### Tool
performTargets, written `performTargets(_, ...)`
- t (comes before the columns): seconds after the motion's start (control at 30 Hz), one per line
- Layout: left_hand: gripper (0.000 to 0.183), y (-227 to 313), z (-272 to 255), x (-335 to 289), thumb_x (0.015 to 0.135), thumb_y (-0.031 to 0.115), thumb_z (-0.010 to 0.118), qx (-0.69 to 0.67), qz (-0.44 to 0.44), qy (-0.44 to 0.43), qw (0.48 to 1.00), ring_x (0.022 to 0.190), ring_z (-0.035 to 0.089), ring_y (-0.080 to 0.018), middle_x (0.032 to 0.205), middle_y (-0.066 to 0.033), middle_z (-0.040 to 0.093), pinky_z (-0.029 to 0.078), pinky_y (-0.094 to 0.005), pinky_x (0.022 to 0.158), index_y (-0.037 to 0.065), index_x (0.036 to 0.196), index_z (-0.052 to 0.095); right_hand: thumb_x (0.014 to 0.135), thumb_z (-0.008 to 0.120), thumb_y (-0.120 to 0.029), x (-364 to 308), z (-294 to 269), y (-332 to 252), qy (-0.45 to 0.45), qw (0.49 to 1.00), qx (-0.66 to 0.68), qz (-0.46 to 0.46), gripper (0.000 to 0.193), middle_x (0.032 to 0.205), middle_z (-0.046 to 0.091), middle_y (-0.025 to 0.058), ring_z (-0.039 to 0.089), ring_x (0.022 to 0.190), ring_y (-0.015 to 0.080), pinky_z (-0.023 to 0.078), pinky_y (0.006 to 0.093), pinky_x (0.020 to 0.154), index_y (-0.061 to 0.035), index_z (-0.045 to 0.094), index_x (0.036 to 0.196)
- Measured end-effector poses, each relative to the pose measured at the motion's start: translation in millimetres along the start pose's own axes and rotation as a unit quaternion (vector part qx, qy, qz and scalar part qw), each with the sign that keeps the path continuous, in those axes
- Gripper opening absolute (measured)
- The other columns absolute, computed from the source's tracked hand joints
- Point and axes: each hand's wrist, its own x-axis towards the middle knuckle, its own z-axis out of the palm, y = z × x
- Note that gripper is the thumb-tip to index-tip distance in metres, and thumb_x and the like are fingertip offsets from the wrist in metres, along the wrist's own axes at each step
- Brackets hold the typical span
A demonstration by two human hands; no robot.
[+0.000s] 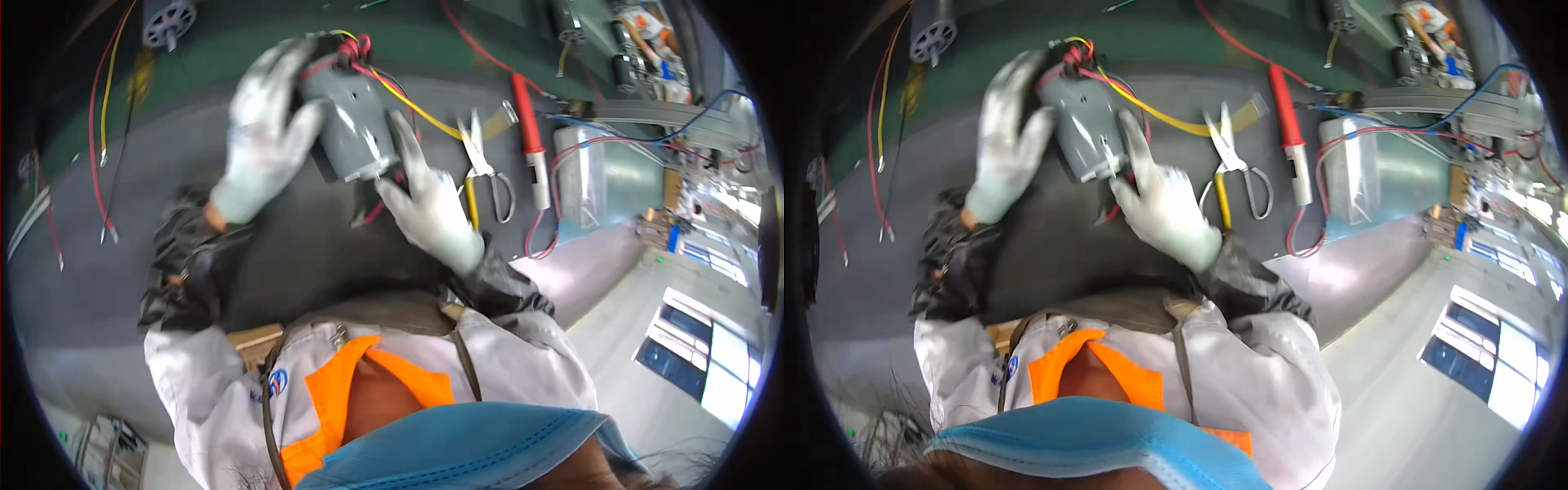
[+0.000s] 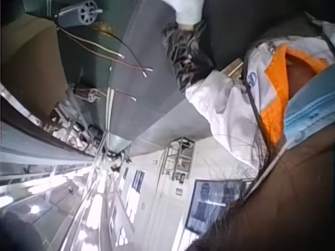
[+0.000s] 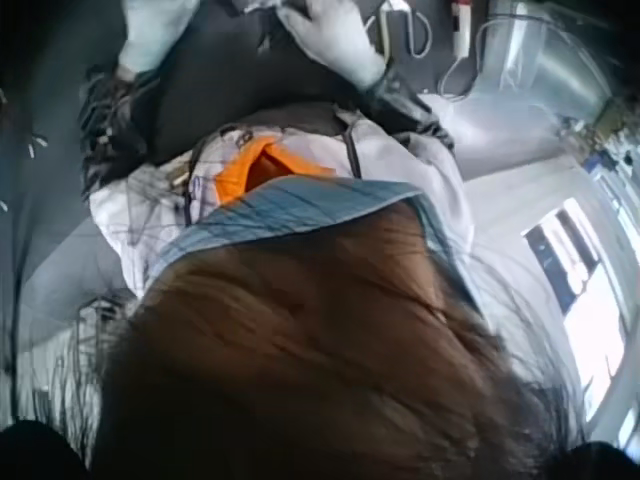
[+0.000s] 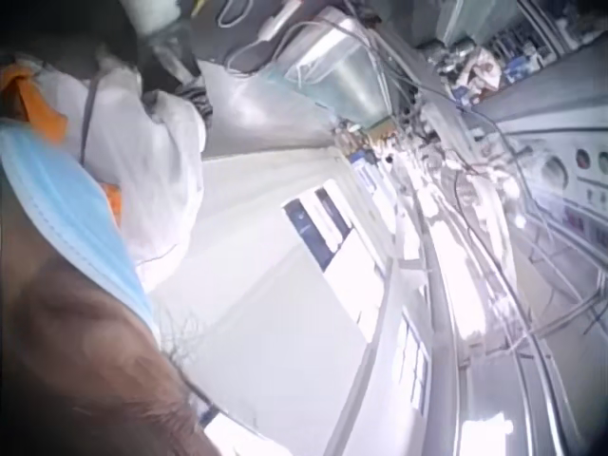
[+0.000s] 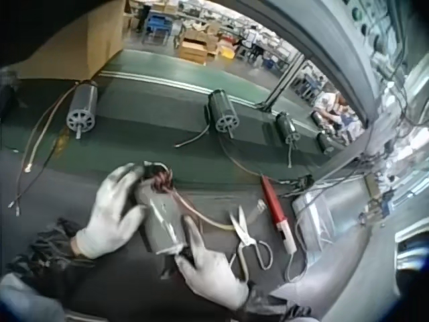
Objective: Connecting electrical wires to small motors and testing them using a probe on an assembly line.
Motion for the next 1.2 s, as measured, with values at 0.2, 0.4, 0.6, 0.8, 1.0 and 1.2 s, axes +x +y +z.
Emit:
performTargets(0.2, 0.063, 50.3, 10.8, -45.3, 0.086, 0.02, 0.075, -0.103, -0.109, -0.059, 0.987, 0.13, 0.051, -0.0416, 0.141, -0.0237, 0.051, 0.043, -0.0471, 0.11, 0.003, 0.143, 0.051, 0.082, 0.059, 0.007, -72.8, -33.8, 10.8, 0.067, 0.943, -0.234, -0.225, 0.071, 0.116, 0.071, 0.0215, 0.068, 0.079, 0.0357, 0.056, 0.0422, 0.076, -0.0006, 0.044, 0.15)
performTargets(0.4, 0.072, 69.1, -22.0, -34.6, 0.09, 0.025, 0.076, -0.153, -0.24, -0.176, 0.942, 0.14, 0.046, -0.0308, 0.148, -0.0221, 0.047, 0.037, -0.0391, 0.117, -0.001, 0.149, 0.044, 0.083, 0.066, 0.005, -41.0, -32.7, 25.4, 0.235, 0.93, -0.168, -0.229, 0.072, 0.12, 0.066, 0.0236, 0.064, 0.095, 0.0388, 0.052, 0.0458, 0.087, -0.0015, 0.043, 0.151)
performTargets(0.6, 0.059, 77.8, -96.3, -19.8, 0.106, 0.054, 0.045, -0.443, -0.661, -0.169, 0.582, 0.078, 0.055, -0.0142, 0.1, -0.0008, 0.061, 0.05, -0.0338, 0.073, 0.001, 0.13, 0.055, 0.096, 0.069, -0.021, -54.2, -36.1, -22.3, -0.344, 0.888, 0.305, 0.023, 0.029, 0.079, 0.069, 0.0, 0.065, 0.06, 0.0068, 0.05, 0.0239, 0.05, -0.0047, 0.071, 0.119)
performTargets(0.8, 0.066, 69.2, -40.7, 43.2, 0.1, 0.067, 0.048, -0.241, -0.547, -0.396, 0.697, 0.074, 0.067, -0.0168, 0.092, -0.0081, 0.069, 0.054, -0.033, 0.063, 0.004, 0.108, 0.065, 0.097, 0.057, -0.019, -37.5, 88.8, -81.5, -0.39, 0.833, 0.391, 0.028, 0.028, 0.07, 0.067, 0.0146, 0.068, 0.056, 0.0259, 0.055, 0.0412, 0.05, 0.0039, 0.059, 0.081)
performTargets(1.0, 0.065, 74.6, -22.4, 68.9, 0.101, 0.064, 0.051, 0.005, -0.465, -0.499, 0.731, 0.052, 0.056, -0.0105, 0.065, -0.0018, 0.055, 0.042, -0.0252, 0.045, 0.001, 0.094, 0.065, 0.092, 0.063, -0.041, -40.9, 56.6, -73.5, -0.41, 0.873, 0.105, -0.24, 0.04, 0.082, 0.075, 0.0154, 0.073, 0.081, 0.0303, 0.056, 0.0456, 0.075, -0.0038, 0.077, 0.089)
performTargets(1.2, 0.042, 84.9, -42.9, 29.1, 0.104, 0.038, 0.058, 0.024, -0.462, -0.351, 0.814, 0.048, 0.043, -0.0067, 0.062, 0.002, 0.048, 0.035, -0.0282, 0.044, -0.001, 0.089, 0.062, 0.099, 0.063, -0.029, -69.6, -103.1, 40.3, -0.237, 0.933, 0.237, -0.131, 0.038, 0.105, 0.072, 0.0135, 0.071, 0.086, 0.0235, 0.056, 0.0366, 0.078, 0.0002, 0.067, 0.123)
